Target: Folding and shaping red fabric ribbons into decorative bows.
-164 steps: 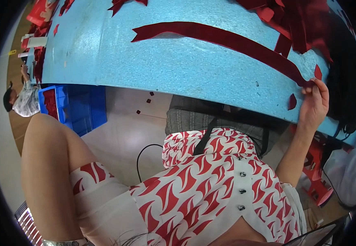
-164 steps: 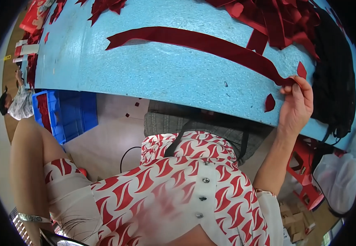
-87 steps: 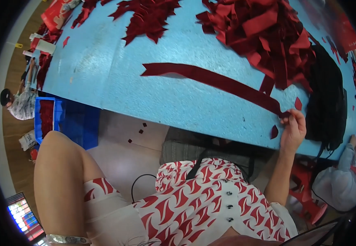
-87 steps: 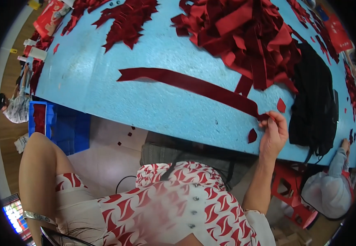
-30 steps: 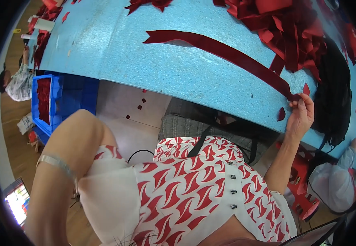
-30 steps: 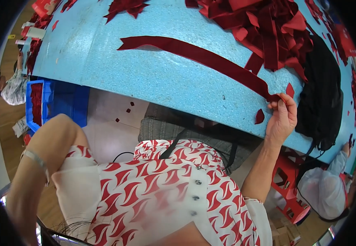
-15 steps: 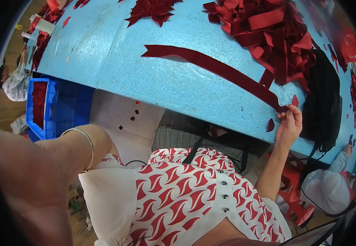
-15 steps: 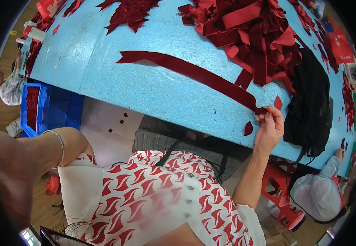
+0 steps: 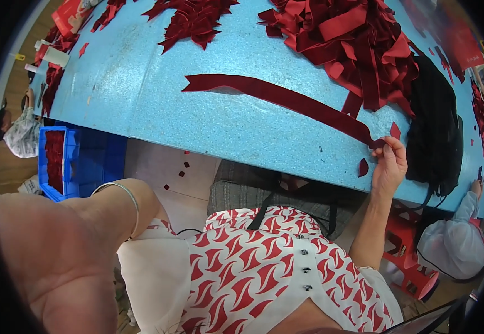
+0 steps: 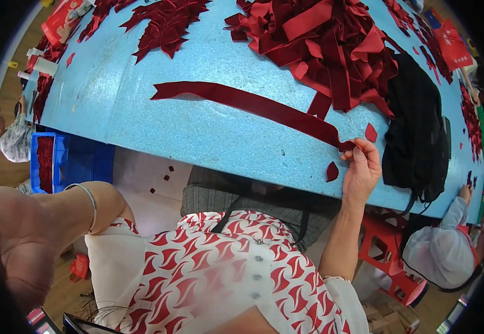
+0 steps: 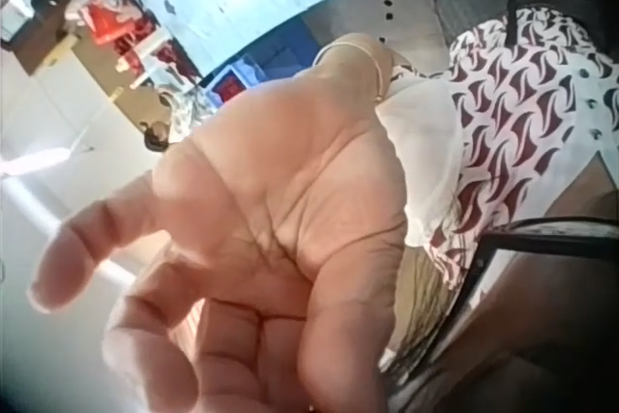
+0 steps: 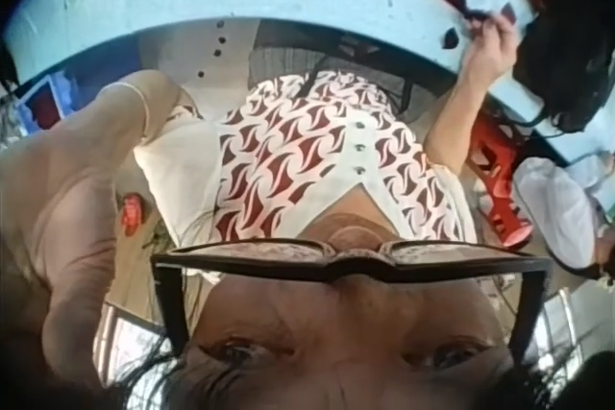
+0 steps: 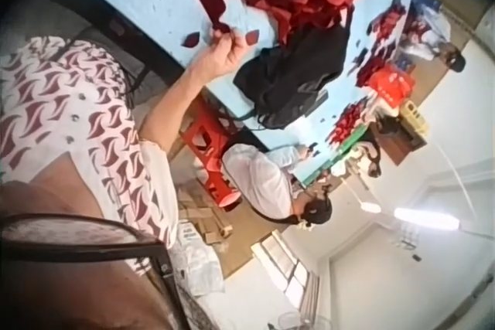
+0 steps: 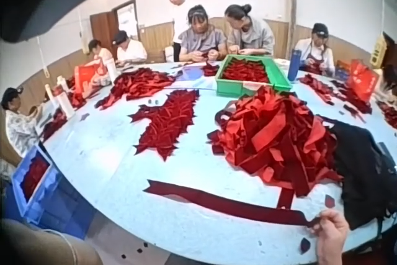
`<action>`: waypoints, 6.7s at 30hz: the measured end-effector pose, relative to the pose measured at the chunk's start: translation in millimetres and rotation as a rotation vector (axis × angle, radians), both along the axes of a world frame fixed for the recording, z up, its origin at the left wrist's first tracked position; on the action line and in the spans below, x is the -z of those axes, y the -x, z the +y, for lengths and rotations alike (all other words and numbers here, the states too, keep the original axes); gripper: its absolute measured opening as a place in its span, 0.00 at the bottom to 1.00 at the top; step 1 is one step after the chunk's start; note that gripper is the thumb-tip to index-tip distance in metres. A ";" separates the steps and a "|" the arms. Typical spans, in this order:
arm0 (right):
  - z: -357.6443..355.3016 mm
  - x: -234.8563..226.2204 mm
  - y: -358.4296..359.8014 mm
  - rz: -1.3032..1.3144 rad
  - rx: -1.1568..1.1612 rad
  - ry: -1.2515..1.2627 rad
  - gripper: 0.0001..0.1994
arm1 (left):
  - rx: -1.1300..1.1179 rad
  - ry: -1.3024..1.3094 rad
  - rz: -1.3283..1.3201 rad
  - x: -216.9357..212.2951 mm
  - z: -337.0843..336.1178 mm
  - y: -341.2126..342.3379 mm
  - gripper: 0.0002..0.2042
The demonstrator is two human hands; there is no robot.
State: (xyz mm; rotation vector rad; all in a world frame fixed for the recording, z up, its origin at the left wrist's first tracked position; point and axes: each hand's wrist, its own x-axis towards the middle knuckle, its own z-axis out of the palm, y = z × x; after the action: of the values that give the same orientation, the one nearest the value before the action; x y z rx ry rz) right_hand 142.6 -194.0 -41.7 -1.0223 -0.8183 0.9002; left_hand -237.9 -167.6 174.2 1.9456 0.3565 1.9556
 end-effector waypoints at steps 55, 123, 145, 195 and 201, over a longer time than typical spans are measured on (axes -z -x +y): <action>50.7 -21.0 9.8 0.275 -0.039 0.162 0.04 | 0.060 1.285 0.970 131.1 101.8 36.7 0.05; -77.9 -26.1 -22.1 -0.010 0.046 0.267 0.08 | 0.681 1.369 0.246 175.7 46.0 -174.3 0.04; -42.5 -23.8 -37.8 0.269 0.460 0.020 0.05 | 0.459 0.526 0.968 162.0 64.8 -109.8 0.13; -104.4 -147.3 -69.8 0.055 -0.037 -0.618 0.09 | 0.790 1.771 0.775 293.8 -24.1 -122.4 0.10; -120.1 -147.5 -56.0 0.048 -0.039 -0.670 0.09 | 0.747 1.760 0.758 337.0 -19.4 -178.4 0.11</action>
State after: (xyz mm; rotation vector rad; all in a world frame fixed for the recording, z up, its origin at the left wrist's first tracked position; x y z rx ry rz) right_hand 198.6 -314.1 105.8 -0.3980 -1.0073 0.6090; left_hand -59.5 -187.1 -162.8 1.0434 0.8984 -0.0177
